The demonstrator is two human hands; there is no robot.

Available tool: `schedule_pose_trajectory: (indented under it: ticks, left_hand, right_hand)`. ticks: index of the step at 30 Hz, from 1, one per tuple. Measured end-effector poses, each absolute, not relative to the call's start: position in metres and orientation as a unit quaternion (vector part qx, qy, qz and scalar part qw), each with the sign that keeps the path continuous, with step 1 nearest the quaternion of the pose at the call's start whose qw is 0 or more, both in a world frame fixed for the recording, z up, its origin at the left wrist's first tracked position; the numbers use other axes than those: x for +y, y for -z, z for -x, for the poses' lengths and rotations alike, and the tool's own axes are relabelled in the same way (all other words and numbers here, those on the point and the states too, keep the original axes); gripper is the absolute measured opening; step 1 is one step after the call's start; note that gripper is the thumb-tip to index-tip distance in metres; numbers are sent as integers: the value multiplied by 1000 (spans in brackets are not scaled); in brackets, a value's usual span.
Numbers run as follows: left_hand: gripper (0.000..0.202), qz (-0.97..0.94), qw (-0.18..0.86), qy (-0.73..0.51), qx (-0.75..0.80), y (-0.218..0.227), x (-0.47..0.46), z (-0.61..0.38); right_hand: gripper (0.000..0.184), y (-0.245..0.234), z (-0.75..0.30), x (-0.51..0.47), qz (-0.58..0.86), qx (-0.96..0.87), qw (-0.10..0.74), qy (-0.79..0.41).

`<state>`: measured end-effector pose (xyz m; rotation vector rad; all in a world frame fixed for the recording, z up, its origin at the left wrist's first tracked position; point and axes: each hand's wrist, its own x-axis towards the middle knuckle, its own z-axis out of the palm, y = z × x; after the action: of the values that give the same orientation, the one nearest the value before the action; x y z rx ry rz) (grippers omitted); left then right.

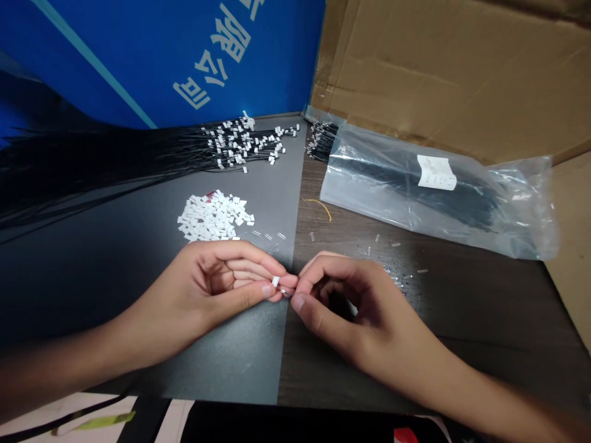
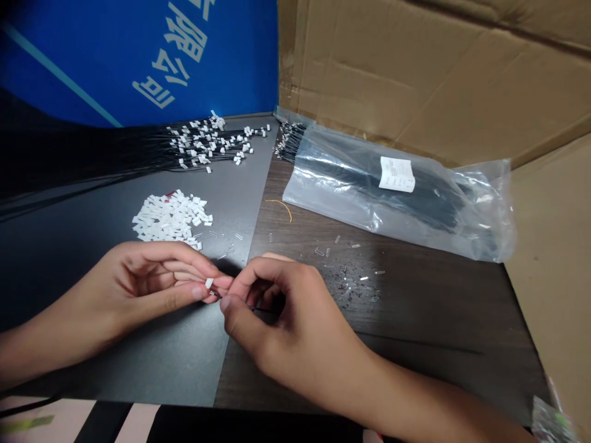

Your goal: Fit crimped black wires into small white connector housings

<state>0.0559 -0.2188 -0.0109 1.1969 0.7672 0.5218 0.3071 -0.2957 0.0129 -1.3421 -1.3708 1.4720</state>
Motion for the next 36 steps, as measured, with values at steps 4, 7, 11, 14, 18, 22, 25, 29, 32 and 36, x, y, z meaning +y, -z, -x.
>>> schedule_pose_trajectory:
  ticks: [4, 7, 11, 14, 18, 22, 25, 29, 32, 36]
  left_hand:
    - [12, -551, 722, -231, 348, 6, -218, -60]
    - [12, -551, 716, -243, 353, 6, -218, -61]
    - [14, -549, 720, -234, 354, 5, -217, -61]
    - [17, -543, 729, -225, 350, 5, -217, -61]
    - [20, -546, 731, -225, 342, 7, -217, -62]
    - [19, -559, 721, -224, 342, 7, -216, -61]
    - [16, -559, 718, -227, 346, 7, -215, -61]
    - [16, -570, 713, -225, 342, 7, -217, -61]
    - [20, -575, 709, -228, 339, 8, -218, -60]
    - [24, -603, 684, -240, 334, 7, -218, -59]
  right_hand:
    - [13, -10, -307, -294, 512, -540, 371, -555]
    - [13, -8, -307, -292, 513, -538, 372, -556]
    - [12, -8, -308, -292, 511, -538, 371, -558]
    - [11, -9, -308, -293, 509, -541, 372, -556]
    - [10, -9, -307, -295, 510, -536, 371, -562]
    - [11, -9, -307, -295, 508, -531, 373, -566]
    - [11, -9, -308, -295, 507, -539, 373, -560]
    - [13, -8, -308, -295, 506, -548, 376, -550]
    - [12, -9, -307, -294, 505, -545, 370, -558]
    - [12, -11, -307, -293, 505, -524, 352, -588]
